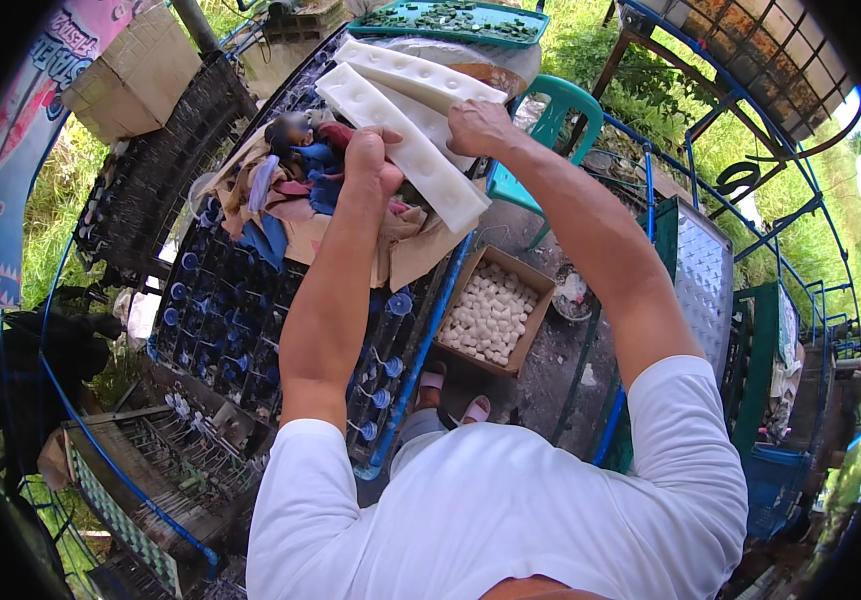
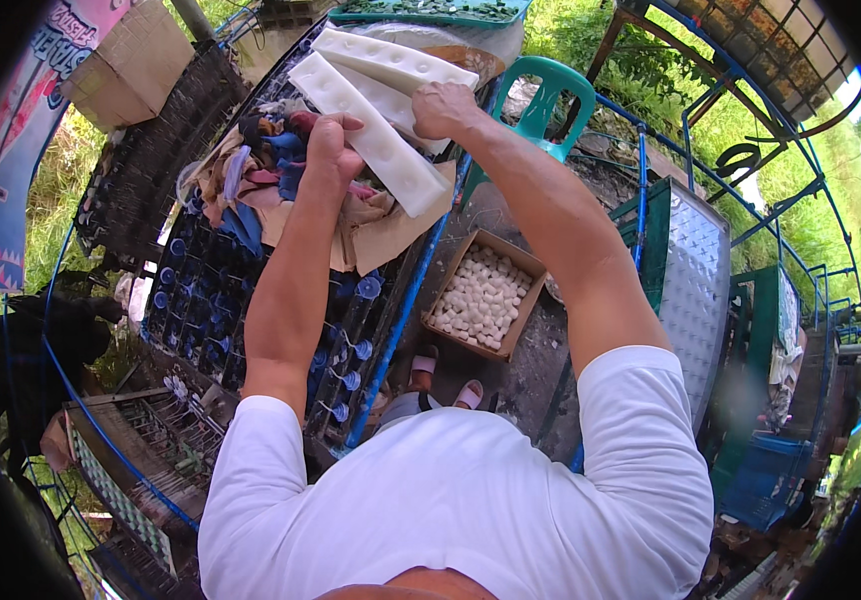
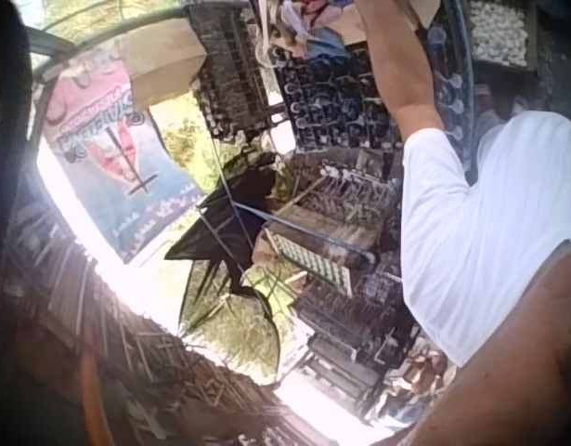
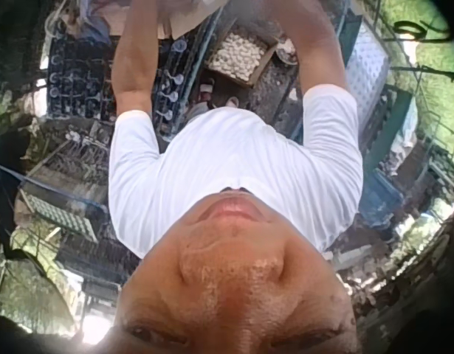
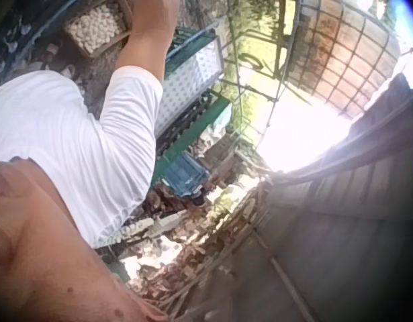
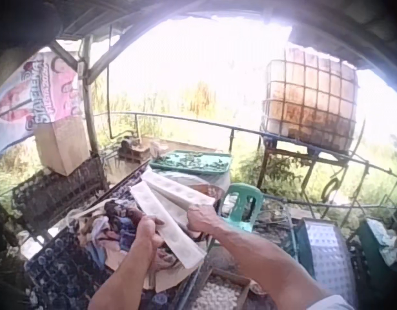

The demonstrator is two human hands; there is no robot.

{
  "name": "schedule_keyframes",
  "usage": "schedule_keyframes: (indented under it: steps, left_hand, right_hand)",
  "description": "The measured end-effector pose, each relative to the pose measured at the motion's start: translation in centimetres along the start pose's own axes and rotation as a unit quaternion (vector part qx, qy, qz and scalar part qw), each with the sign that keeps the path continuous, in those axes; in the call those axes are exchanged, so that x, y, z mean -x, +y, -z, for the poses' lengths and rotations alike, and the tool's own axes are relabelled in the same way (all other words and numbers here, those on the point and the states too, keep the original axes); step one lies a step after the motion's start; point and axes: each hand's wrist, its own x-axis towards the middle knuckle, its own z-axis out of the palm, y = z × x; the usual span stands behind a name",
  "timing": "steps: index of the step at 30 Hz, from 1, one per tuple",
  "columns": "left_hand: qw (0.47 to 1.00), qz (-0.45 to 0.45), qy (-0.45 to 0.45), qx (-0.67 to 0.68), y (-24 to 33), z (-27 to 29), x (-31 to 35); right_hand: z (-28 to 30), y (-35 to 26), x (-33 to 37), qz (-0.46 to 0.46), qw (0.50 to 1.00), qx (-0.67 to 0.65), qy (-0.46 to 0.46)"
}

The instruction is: The person inserts wicks into numerous small white candle cups arranged on a table. They then retrieve a long white sheet, tear it into strips, and place the strips on the table among the candles.

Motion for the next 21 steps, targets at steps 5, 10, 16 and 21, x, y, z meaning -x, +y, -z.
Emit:
schedule_keyframes:
  steps: [5,10,16,21]
  left_hand:
    - [0.997,-0.016,0.064,-0.038,-3.8,-3.1,2.4]
    - [0.999,-0.038,-0.013,0.006,-2.6,-1.2,3.6]
    - [0.996,-0.035,-0.077,0.04,-1.0,-2.3,6.8]
    - [0.982,-0.054,-0.179,0.039,-1.2,-3.0,12.2]
  right_hand:
    - [-5.7,0.6,-1.8,-0.07,0.992,-0.07,0.072]
    - [1.2,-2.4,-0.1,0.009,0.998,-0.031,0.044]
    - [5.5,-1.0,6.9,0.019,0.973,-0.219,0.065]
    - [3.3,-1.5,14.8,0.04,0.959,-0.276,0.05]
